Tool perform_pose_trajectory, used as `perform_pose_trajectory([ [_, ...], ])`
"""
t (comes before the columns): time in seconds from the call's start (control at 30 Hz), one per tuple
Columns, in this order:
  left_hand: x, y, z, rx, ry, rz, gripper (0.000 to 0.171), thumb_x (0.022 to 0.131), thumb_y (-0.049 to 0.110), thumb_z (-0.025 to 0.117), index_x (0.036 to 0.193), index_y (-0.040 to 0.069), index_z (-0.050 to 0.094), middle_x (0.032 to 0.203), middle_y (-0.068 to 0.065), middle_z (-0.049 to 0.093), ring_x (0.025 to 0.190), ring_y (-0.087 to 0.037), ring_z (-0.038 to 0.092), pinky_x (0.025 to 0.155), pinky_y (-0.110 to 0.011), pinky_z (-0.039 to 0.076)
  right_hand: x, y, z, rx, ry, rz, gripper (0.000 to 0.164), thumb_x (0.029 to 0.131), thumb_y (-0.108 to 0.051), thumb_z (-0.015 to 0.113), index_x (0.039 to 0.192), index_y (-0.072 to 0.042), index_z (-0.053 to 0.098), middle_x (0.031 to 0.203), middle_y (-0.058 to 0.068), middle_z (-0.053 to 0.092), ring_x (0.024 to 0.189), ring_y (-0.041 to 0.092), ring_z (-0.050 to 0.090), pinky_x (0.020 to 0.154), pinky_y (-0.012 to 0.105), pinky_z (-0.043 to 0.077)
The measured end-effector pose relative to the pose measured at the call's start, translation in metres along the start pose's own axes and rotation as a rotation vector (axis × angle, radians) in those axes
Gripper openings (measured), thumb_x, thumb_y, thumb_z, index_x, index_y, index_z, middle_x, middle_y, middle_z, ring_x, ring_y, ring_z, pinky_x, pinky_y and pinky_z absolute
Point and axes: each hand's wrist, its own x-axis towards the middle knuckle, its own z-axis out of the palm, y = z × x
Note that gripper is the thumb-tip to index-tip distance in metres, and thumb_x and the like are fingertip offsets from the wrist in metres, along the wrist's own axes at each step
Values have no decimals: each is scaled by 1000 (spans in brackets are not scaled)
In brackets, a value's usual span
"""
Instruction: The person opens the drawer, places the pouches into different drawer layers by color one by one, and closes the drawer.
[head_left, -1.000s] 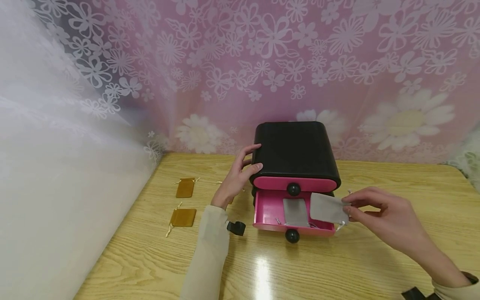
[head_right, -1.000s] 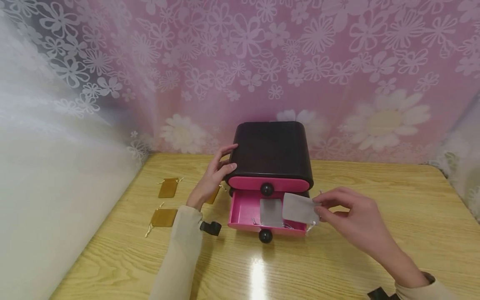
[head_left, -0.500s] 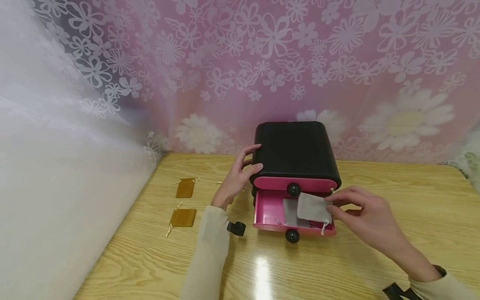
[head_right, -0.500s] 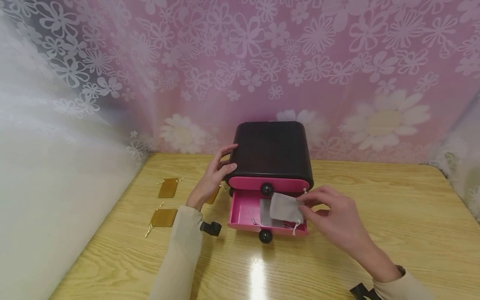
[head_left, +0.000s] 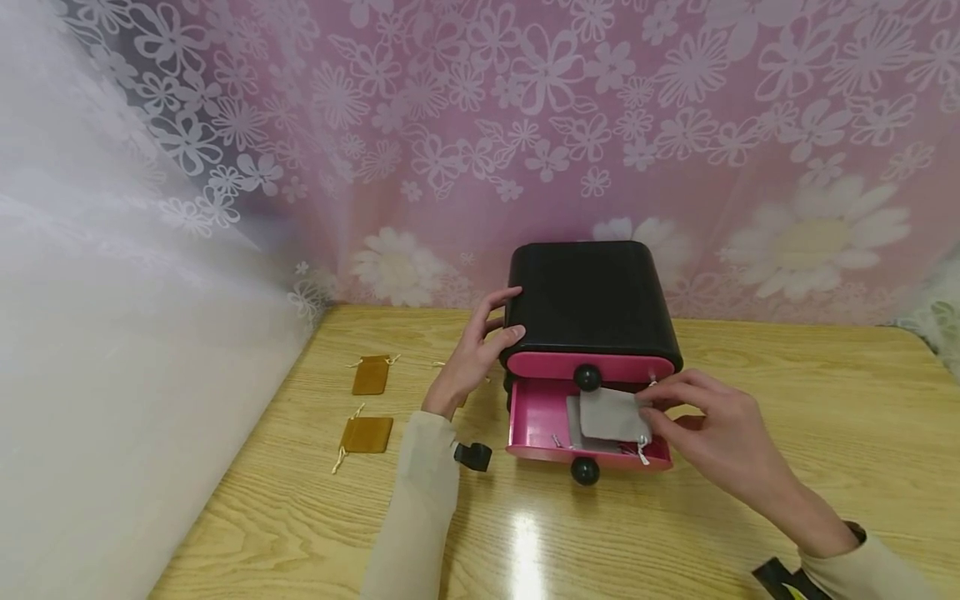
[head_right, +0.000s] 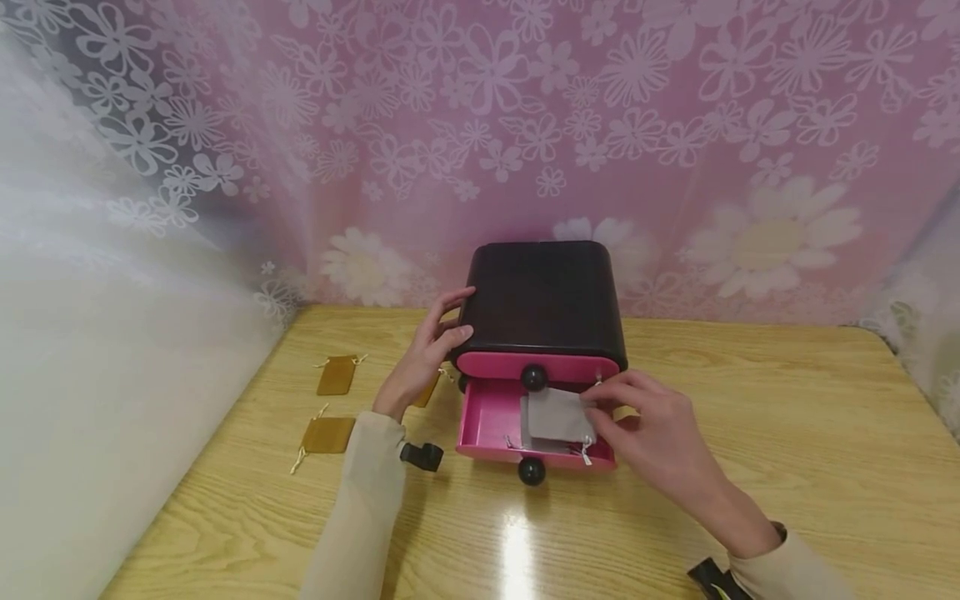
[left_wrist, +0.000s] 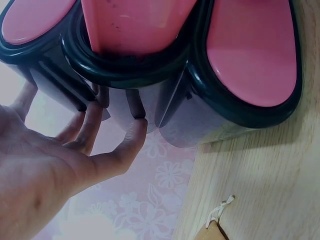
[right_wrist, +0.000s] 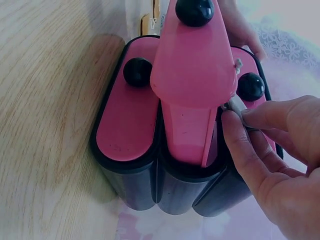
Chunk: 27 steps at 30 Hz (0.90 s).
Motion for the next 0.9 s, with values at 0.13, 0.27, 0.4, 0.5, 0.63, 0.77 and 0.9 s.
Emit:
perform_pose_trajectory([
  [0.13,0,1,0,-1,3,-3,54,100,30,55,152,38,42,160,0,31,142,-29,46,106,-53,50,3,-2,4,-25,20,-16,34,72,9,86,94,-16,79,89,-6,67,77,-8,63,65,7,53],
  [0.27,0,0,0,-9,1,-2,53,101,29,55,152,37,42,160,0,32,141,-28,46,106,-52,50,4,-5,7,-54,15,-9,33,72,8,86,93,-16,79,90,-7,67,77,-7,60,65,7,53],
  [0.4,0,0,0,-7,3,-4,52,102,30,55,151,38,42,160,1,32,141,-28,46,107,-52,50,3,-5,10,-44,-10,0,31,73,8,86,94,-15,79,90,-8,66,77,-7,60,65,8,54],
  [0.5,0,-1,0,-1,9,-4,52,101,30,55,151,38,42,160,1,33,141,-29,46,108,-53,49,3,-5,10,-39,-22,5,31,74,7,85,95,-16,79,90,-8,66,77,-7,60,65,9,54],
  [0.63,0,-1,0,1,9,2,52,101,30,55,151,37,43,159,0,33,141,-30,46,108,-54,49,4,-5,10,-58,-24,3,32,74,6,86,97,-14,79,91,-7,67,77,-8,61,63,9,54],
  [0.77,0,-1,1,-4,5,3,52,101,30,55,151,37,43,160,0,33,141,-30,46,108,-54,49,3,-4,8,-67,-10,9,32,74,5,86,99,-13,79,93,-4,69,78,-8,61,63,8,53],
  [0.9,0,-2,1,-2,10,-4,52,101,31,55,151,38,43,160,1,33,141,-30,46,108,-53,49,2,-3,5,-64,0,27,31,76,2,86,101,-16,79,95,-5,70,79,-8,62,64,8,53],
])
